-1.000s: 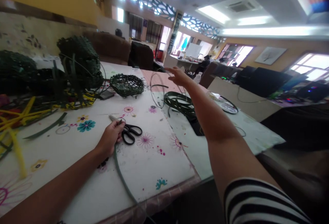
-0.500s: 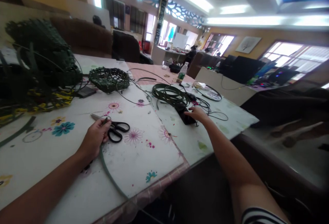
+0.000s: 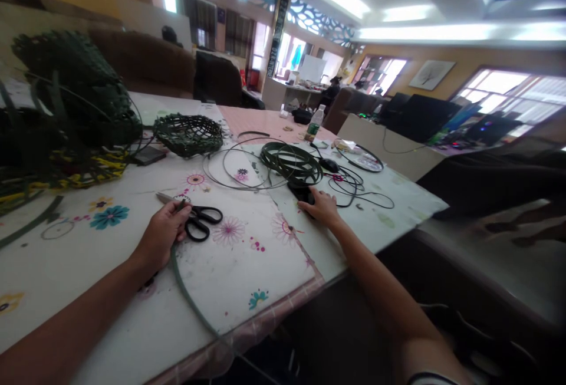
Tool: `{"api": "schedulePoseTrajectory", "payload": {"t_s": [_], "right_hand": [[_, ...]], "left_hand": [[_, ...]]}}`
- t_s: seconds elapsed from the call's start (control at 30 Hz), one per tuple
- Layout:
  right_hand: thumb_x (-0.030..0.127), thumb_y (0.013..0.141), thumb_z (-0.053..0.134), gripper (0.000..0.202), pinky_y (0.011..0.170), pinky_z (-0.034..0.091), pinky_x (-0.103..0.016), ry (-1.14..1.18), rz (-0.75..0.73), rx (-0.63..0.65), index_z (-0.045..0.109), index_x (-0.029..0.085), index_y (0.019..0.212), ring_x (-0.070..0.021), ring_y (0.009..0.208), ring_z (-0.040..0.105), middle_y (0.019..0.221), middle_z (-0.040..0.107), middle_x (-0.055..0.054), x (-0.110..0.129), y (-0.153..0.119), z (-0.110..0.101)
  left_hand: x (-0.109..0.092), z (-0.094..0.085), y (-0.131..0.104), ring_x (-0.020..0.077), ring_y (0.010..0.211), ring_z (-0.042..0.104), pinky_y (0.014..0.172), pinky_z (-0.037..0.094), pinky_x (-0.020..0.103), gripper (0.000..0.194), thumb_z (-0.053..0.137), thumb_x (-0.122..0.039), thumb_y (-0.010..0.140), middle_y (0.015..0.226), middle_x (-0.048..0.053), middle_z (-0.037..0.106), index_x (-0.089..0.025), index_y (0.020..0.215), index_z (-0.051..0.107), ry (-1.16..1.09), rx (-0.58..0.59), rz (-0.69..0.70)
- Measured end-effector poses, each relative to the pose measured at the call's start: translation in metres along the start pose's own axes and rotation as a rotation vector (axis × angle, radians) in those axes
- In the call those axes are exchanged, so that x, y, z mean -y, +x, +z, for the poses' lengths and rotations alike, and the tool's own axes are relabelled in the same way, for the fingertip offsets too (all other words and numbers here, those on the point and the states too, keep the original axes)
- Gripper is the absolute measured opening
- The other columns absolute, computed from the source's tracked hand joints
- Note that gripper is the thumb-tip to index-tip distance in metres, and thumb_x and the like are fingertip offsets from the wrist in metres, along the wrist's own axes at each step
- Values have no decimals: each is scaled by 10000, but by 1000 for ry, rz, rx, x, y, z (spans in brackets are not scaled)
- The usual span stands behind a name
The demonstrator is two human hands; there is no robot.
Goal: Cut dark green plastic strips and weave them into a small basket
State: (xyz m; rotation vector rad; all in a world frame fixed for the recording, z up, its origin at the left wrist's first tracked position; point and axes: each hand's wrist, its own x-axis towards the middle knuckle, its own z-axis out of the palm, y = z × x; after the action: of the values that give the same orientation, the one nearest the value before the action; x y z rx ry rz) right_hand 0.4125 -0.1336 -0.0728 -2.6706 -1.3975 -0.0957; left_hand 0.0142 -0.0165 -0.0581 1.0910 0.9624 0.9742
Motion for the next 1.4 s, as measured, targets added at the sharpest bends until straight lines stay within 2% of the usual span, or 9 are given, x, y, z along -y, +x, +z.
{"api": "schedulePoseTrajectory", "payload": {"t_s": [0.13,0.23,0.3,0.4,0.5,0.6,0.73,1.13,1.4], "right_hand": [[323,1012,419,460,1106,302,-471,36,-88,6,484,203,1451,-280,1307,523,1419,590,-134,-22,-5,-4],[207,986,416,407,1105,291,-506,29,-51,-24,571,153,1358,-299,1287,541,1383,614,-164,-42,-5,-12],[211,981,428,389,1127,249,-531,18,-31,-68,597,128,1321,-317,1322,508,1397,592,-191,-45,-5,-16],[351,975,515,416,1157,215,-498,19,-69,-87,601,146,1327,-312,1350,476,1393,589,-182,-28,-6,-16],[481,890,647,601,1094,318,-457,36,-100,-49,555,183,1404,-325,1242,551,1293,643,-164,2,-7,-9],[467,841,701,752,969,416,-404,58,-65,-27,466,161,1486,-337,1152,587,1236,639,-194,28,-9,-5],[502,793,737,841,919,444,-351,101,-71,12,431,197,1514,-311,1131,590,1205,632,-160,47,-16,-7],[451,804,695,802,906,445,-384,123,-12,-40,418,221,1520,-336,1121,572,1161,632,-144,68,-42,-14],[433,804,693,801,922,454,-417,159,-25,-78,423,202,1522,-357,1153,562,1189,636,-161,66,-44,-12]], "left_hand": [[1,-1,0,51,444,315,344,276,157,291,765,-331,693,610,-64,413,-166,863,597,6,4,2],[1,-2,0,51,444,311,344,275,155,282,763,-316,691,601,-66,404,-165,863,598,6,2,0],[1,-1,1,49,441,310,343,276,156,284,763,-312,686,605,-65,411,-166,867,600,6,0,-2],[1,0,1,50,442,322,341,278,159,290,760,-320,686,619,-59,432,-164,877,607,18,-3,-2],[1,0,0,50,448,324,342,282,158,286,757,-318,692,622,-57,433,-160,880,610,27,-4,11],[2,-1,0,52,446,314,343,284,158,278,760,-324,699,605,-62,406,-163,866,606,20,7,19],[4,-2,2,51,444,311,340,286,158,287,770,-326,700,609,-62,405,-166,872,605,13,21,22],[1,0,-1,49,465,315,348,292,151,346,777,-370,676,622,-63,413,-158,882,599,29,20,14],[1,-1,0,47,471,316,357,298,151,358,776,-361,672,639,-61,427,-153,906,602,38,19,9]]}}
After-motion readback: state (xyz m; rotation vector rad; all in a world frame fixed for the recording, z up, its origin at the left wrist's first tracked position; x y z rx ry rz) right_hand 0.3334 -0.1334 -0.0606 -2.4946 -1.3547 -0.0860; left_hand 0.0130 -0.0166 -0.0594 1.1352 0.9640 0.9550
